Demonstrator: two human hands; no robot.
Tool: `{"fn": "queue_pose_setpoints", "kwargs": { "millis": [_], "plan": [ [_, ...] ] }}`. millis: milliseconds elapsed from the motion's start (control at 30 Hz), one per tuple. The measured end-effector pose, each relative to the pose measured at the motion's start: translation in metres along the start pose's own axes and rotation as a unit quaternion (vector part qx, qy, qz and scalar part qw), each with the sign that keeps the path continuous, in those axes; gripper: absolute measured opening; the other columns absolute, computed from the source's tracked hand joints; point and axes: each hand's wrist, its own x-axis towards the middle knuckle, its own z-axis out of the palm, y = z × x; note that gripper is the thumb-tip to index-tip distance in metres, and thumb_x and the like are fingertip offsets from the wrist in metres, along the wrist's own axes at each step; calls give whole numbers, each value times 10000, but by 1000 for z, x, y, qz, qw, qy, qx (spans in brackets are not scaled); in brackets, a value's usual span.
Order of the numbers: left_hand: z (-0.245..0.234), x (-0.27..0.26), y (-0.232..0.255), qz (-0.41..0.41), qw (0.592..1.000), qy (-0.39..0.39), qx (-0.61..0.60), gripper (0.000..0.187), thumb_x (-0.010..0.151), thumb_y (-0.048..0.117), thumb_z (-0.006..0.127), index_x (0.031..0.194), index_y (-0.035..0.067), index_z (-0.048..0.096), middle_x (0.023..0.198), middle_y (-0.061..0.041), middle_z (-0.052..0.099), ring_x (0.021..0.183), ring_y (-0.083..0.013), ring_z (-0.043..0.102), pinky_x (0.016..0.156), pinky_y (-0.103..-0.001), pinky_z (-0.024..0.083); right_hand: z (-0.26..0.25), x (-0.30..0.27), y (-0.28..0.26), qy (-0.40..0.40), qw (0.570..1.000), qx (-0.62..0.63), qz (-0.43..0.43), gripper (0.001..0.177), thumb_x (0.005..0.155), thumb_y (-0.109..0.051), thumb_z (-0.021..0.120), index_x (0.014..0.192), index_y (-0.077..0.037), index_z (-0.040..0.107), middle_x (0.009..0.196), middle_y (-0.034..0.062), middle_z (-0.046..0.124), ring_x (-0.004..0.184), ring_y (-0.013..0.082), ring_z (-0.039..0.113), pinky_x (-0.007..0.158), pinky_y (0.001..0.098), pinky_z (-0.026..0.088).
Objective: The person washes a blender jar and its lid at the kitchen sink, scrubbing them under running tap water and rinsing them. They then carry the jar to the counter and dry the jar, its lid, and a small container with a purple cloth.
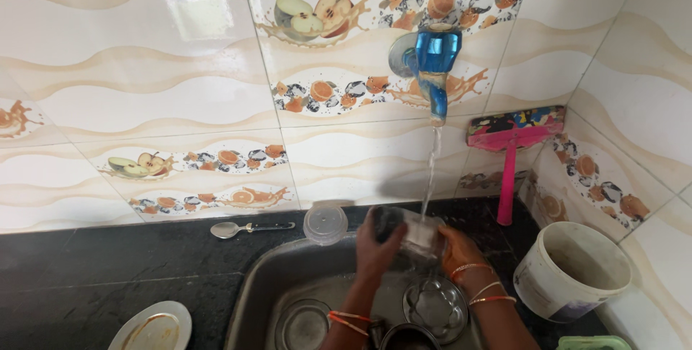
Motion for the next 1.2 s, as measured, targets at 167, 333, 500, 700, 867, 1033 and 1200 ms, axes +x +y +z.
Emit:
{"fn": "queue_pose_setpoints", "kwargs": {
  "millis": [167,333,500,700,867,1033,1200],
  "plan": [
    [-7,-9,-30,-211,894,-94,-383,761,866,574,657,1416,53,579,1284,-218,662,1075,-329,661,844,-449,552,62,-44,-64,-137,959,-250,6,358,945,-224,656,1250,-39,684,1131,111,748,995,207,729,838,349,607],
    [6,-23,-55,-317,784,-92,-527,786,883,626,504,1445,76,523,1389,-176,617,1200,-335,644,898,-472,601,108,-76,-114,-167,891,-420,-39,328,944,-157,654,1230,-1,693,1118,134,787,969,226,788,826,354,655],
    [20,-34,-65,-334,753,-125,-553,908,856,682,508,1483,27,475,1417,-245,569,1206,-397,606,871,-478,599,136,-95,-163,-86,842,-511,-149,314,950,-151,665,1234,-25,715,1116,135,796,974,216,773,816,321,640],
    [34,-39,-56,-370,744,-124,-542,946,843,711,492,1518,49,446,1442,-231,556,1202,-384,634,910,-480,612,204,-124,-244,-205,877,-190,-392,552,1079,-280,536,1560,-83,349,1454,12,582,1399,147,536,1197,350,397],
    [35,-44,-40,-354,746,-126,-549,963,859,702,505,1503,-10,431,1419,-281,557,1106,-432,676,788,-444,641,243,-143,-279,-251,852,-222,-402,755,950,-226,663,1601,-52,322,1301,85,582,1243,206,569,1059,402,480],
    [31,-43,-34,-324,771,-122,-535,947,855,703,503,1486,-2,453,1338,-263,599,1039,-386,695,747,-423,662,260,-144,-281,-146,820,-284,-475,681,909,-113,826,1432,3,406,1244,144,619,1172,222,643,986,343,579],
    [14,-45,-31,-278,850,-69,-443,810,813,590,654,1434,78,554,1254,-183,668,1027,-309,719,740,-414,663,270,-144,-282,-256,788,-219,-515,644,809,-80,820,1387,-125,539,1342,-40,598,1200,88,608,992,243,564]
  ]
}}
